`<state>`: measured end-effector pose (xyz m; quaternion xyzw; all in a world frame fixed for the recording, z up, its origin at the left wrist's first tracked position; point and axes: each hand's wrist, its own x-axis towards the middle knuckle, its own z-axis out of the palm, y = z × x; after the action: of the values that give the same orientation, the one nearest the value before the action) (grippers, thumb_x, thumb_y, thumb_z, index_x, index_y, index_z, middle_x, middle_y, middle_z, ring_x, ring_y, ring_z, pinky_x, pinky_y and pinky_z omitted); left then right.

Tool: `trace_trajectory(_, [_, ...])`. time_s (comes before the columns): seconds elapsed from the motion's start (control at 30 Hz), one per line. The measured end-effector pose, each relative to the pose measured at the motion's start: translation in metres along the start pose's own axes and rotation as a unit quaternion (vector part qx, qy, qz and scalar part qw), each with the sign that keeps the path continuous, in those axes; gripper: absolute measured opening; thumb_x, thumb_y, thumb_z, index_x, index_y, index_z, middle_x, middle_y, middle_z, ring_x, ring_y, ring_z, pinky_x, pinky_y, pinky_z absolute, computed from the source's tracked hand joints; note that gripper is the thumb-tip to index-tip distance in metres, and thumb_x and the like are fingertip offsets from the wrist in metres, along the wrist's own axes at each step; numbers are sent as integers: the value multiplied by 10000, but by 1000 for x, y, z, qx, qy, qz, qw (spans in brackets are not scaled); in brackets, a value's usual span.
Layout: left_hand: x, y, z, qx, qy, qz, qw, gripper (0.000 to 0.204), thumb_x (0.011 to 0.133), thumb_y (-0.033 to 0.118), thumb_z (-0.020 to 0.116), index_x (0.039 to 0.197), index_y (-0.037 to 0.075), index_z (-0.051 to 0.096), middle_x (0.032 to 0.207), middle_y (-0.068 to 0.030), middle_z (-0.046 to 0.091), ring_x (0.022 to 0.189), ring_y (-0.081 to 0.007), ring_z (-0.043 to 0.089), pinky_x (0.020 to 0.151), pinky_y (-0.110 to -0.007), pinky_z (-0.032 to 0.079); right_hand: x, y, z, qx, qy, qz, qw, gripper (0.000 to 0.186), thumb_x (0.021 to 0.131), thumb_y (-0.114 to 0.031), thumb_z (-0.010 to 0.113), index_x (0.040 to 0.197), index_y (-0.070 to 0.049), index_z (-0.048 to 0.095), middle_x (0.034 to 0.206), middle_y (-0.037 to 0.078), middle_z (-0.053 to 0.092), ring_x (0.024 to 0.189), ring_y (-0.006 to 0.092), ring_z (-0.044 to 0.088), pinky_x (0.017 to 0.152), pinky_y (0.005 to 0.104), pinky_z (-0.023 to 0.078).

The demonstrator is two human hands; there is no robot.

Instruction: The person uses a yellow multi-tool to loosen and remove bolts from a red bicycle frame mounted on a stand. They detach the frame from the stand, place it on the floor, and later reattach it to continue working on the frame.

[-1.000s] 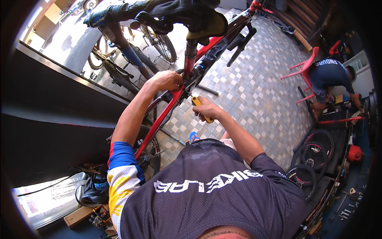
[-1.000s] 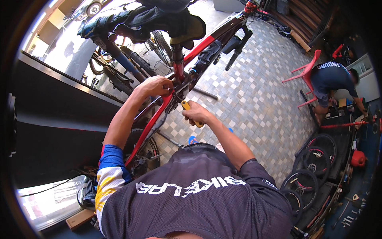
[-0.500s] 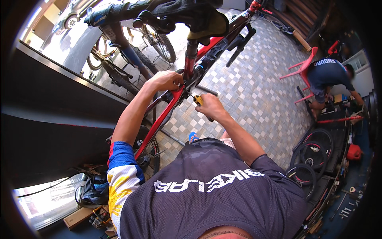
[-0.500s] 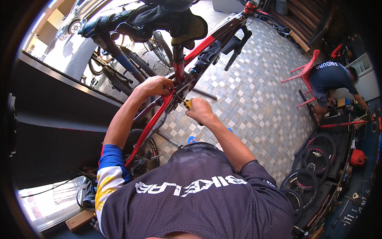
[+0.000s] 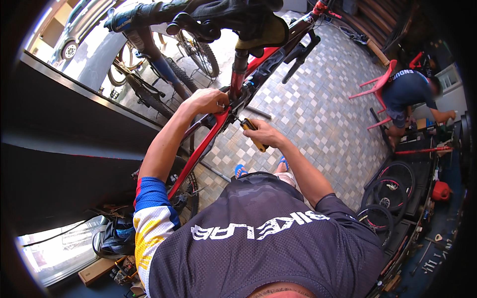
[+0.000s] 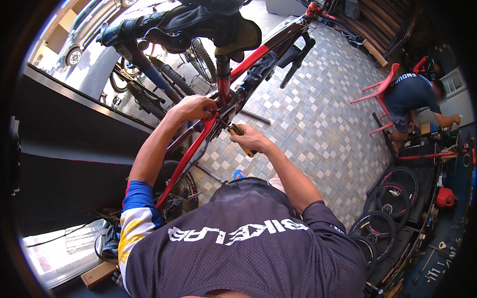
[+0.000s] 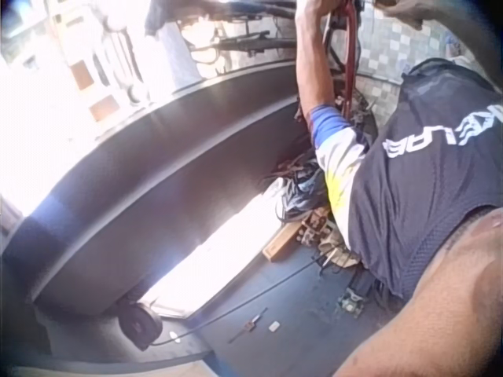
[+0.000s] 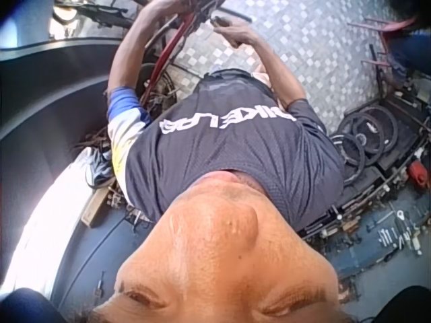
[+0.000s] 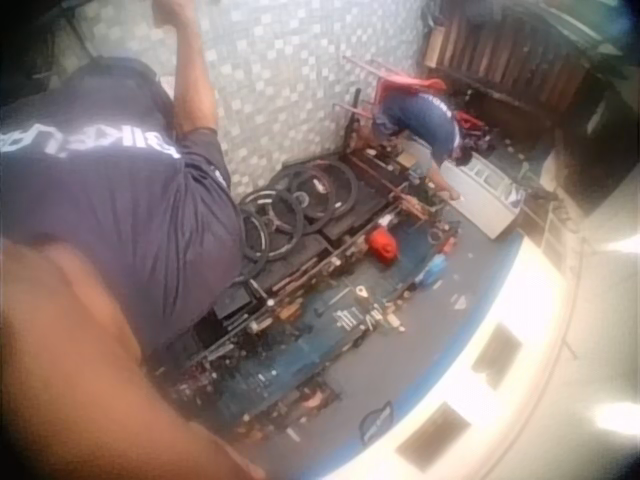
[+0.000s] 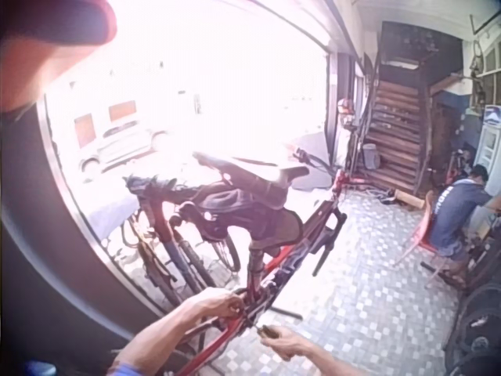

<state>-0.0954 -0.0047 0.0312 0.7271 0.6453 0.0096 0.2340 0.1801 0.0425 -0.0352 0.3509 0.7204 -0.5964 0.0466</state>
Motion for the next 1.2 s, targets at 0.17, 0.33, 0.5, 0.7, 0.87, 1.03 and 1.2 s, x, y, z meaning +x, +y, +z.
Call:
trace_trajectory(0.17, [1, -4, 2, 3, -4, 2, 1000, 323, 796, 266, 721, 1100, 161, 747, 1000, -105, 762, 969, -329, 727, 836, -458, 564, -10, -18, 2, -279, 96, -92, 951, 462, 863, -350, 766, 1158, -7, 673, 1042, 208, 671, 1039, 346, 689, 909, 461, 553])
trace_trajectory(0.33, [2, -3, 1, 18, -11, -6, 1000, 311, 815, 250, 714, 1110, 158, 749, 1013, -91, 762, 988, -305, 730, 840, -435, 571, -3, -27, 26, -388, 138, -63, 909, 374, 835, -190, 686, 1125, 32, 608, 1101, 257, 638, 1091, 471, 665, 923, 561, 548])
trace_trajectory(0.5, [1, 6, -5, 7, -7, 1, 1000, 297, 810, 261, 711, 1086, 159, 749, 991, -131, 756, 960, -340, 726, 833, -469, 564, 9, -4, 33, -238, 131, -51, 961, 466, 879, -195, 622, 1267, 22, 484, 1069, 309, 654, 1022, 504, 666, 912, 561, 524])
trace_trajectory(0.7, [0, 1, -1, 11, 3, 8, 1000, 300, 805, 251, 714, 1086, 153, 750, 980, -134, 757, 955, -343, 727, 834, -471, 563, 2, -22, 20, -172, 61, -18, 983, 491, 873, -273, 650, 1239, 49, 592, 1105, 316, 707, 1071, 465, 681, 934, 503, 537])
trace_trajectory(0.87, [-1, 4, -4, 11, 1, 5, 1000, 294, 800, 249, 712, 1073, 147, 751, 977, -134, 757, 954, -343, 727, 831, -467, 564, -3, -6, 9, -170, 73, -75, 980, 478, 851, -317, 687, 1204, 5, 673, 1108, 277, 708, 1050, 448, 689, 964, 488, 538])
trace_trajectory(1.03, [-2, 1, 0, 10, -1, 2, 1000, 283, 804, 249, 706, 1063, 145, 752, 976, -137, 756, 954, -346, 726, 831, -467, 564, -9, -21, 19, -269, 148, -40, 951, 437, 824, -285, 696, 1158, -4, 692, 1158, 269, 673, 1088, 434, 682, 981, 489, 543])
trace_trajectory(1.2, [0, 5, -4, 12, 4, 10, 1000, 287, 807, 249, 704, 1069, 142, 754, 983, -135, 758, 963, -346, 727, 838, -466, 567, 6, -2, 26, -270, 189, -23, 944, 499, 834, -349, 700, 1195, -11, 636, 1132, 285, 666, 1095, 451, 658, 938, 511, 536])
